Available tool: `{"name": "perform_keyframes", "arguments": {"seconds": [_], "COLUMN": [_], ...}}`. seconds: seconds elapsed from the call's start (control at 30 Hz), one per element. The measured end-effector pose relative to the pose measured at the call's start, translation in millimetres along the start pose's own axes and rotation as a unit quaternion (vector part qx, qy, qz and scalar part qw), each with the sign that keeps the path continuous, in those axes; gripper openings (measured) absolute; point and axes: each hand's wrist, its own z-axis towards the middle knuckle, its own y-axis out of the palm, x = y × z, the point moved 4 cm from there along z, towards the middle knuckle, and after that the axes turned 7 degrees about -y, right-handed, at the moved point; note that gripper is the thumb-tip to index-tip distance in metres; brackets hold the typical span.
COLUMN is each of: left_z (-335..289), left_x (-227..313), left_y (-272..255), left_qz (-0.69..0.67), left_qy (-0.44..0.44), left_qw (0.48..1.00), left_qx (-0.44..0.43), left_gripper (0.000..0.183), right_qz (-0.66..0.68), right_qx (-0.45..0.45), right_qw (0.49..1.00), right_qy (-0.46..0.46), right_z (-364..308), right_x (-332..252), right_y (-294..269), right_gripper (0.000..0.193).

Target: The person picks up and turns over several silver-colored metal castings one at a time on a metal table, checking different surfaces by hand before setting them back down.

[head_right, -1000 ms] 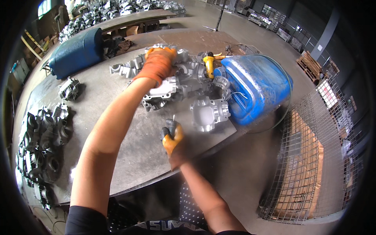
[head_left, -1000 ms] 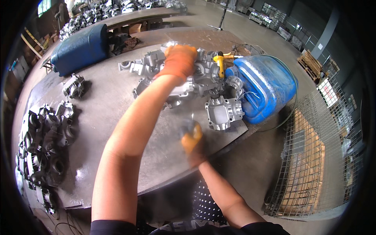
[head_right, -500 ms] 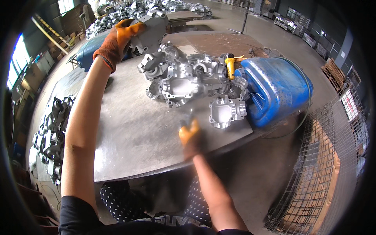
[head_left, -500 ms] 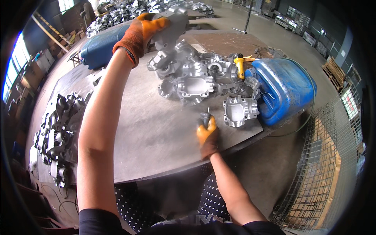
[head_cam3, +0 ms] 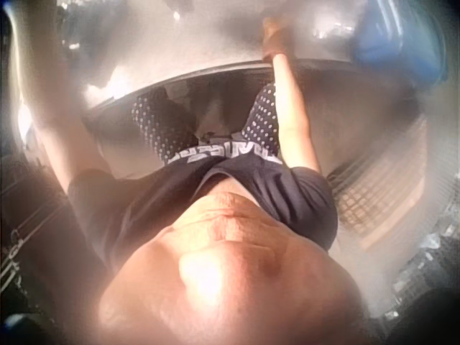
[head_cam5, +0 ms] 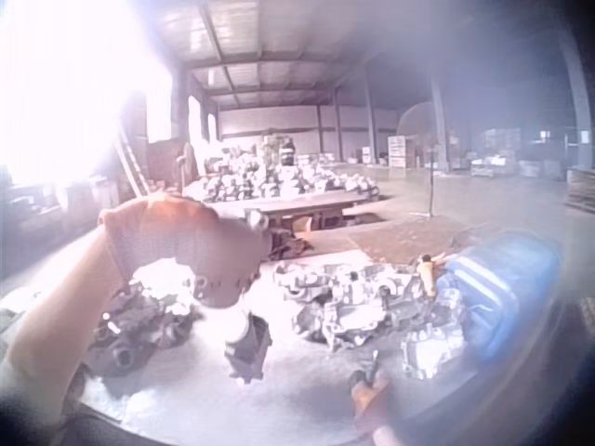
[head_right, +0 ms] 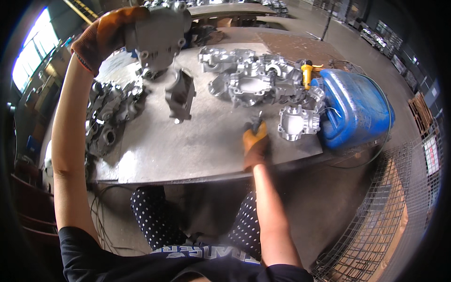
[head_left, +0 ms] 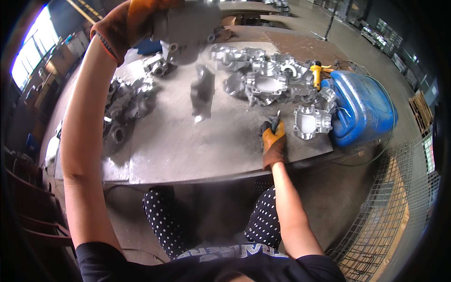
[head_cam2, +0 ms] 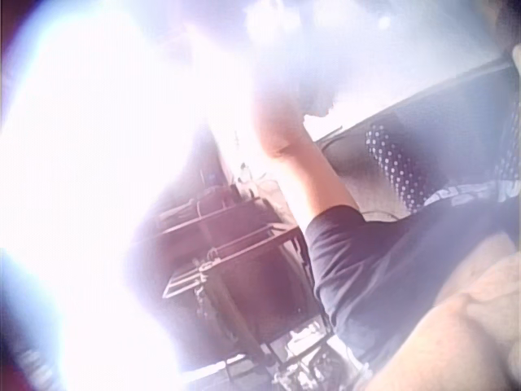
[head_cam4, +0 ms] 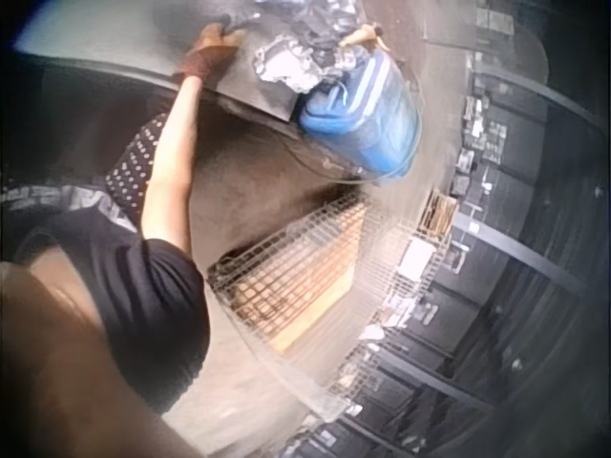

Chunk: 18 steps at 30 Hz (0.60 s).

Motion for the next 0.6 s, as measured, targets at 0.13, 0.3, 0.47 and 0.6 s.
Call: {"name": "perform_keyframes", "arguments": {"seconds": [0.13,0.3,0.47,0.6], "left_z": [-40,-64,-21,2], "left_x": [-33,-46,-75,-139], "left_y": [17,28,93,125], "left_qz": [0.149,0.24,0.38,0.264], "left_qy": [-0.05,-0.067,-0.124,-0.101], "left_qw": [0.987,0.967,0.907,0.95], "left_qx": [-0.022,0.047,0.134,0.135], "left_gripper": [0.041,0.044,0.03,0.028], "right_qz": [0.045,0.053,0.05,0.055], "right_qx": [-0.01,-0.047,-0.052,-0.069], "right_qw": [0.999,0.997,0.997,0.995], "right_qy": [0.0,-0.005,-0.037,-0.041], "right_z": [0,-6,3,5], "right_x": [-9,-16,-13,2], "right_y": [2,6,-6,2], "right_gripper": [0.02,0.017,0.015,0.015]}}
